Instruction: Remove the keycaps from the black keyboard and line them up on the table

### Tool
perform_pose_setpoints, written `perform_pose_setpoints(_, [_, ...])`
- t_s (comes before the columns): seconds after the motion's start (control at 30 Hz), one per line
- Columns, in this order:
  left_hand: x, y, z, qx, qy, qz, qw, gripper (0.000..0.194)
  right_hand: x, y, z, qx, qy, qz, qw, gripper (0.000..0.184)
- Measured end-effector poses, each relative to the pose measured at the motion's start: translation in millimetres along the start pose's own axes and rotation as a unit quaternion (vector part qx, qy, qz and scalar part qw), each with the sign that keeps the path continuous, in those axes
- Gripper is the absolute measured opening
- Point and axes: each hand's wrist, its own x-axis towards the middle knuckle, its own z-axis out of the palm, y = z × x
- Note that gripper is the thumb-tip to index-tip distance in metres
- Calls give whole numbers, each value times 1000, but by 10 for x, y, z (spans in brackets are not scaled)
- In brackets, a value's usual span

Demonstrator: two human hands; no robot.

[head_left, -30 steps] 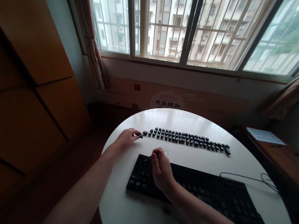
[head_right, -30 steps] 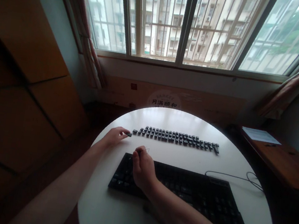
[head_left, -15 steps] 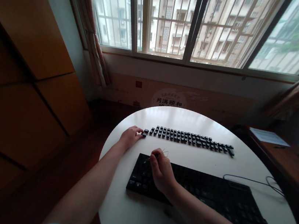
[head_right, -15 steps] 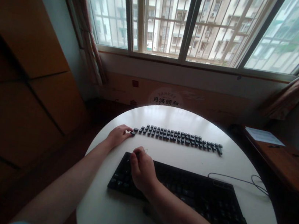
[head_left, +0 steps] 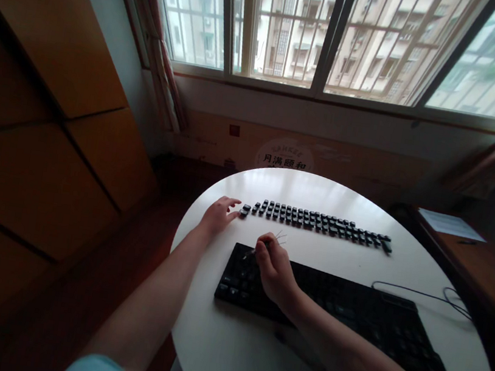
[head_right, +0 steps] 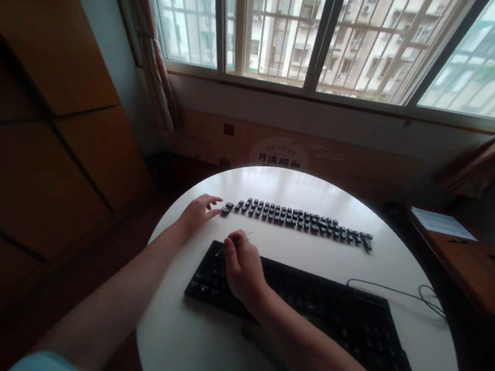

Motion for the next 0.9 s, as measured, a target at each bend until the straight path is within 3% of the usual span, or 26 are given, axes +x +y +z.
perform_pose_setpoints(0.1, [-161,175,-197,-13,-19,15,1000,25,105,-188,-139,-54,-91,-3,994,17])
perform_pose_setpoints(0.17, [-350,314,-342,-46,-72,40,996,21,155,-306,-225,-79,-142,-6,987,16])
perform_pose_setpoints(0.3, [-824,537,-503,-122,-107,52,985,19,105,-323,-259,-49,-179,7,983,17])
perform_pose_setpoints(0.43, [-1160,629,-444,-187,-128,50,973,21,-54,-94,-164,-22,-172,28,984,18])
perform_pose_setpoints(0.63, [-1296,617,-274,-187,-115,12,976,22,-131,92,-107,-17,-152,51,987,23])
perform_pose_setpoints(0.9, [-1306,578,-238,-205,-118,10,972,23,-158,-4,-87,-120,-193,-43,973,15])
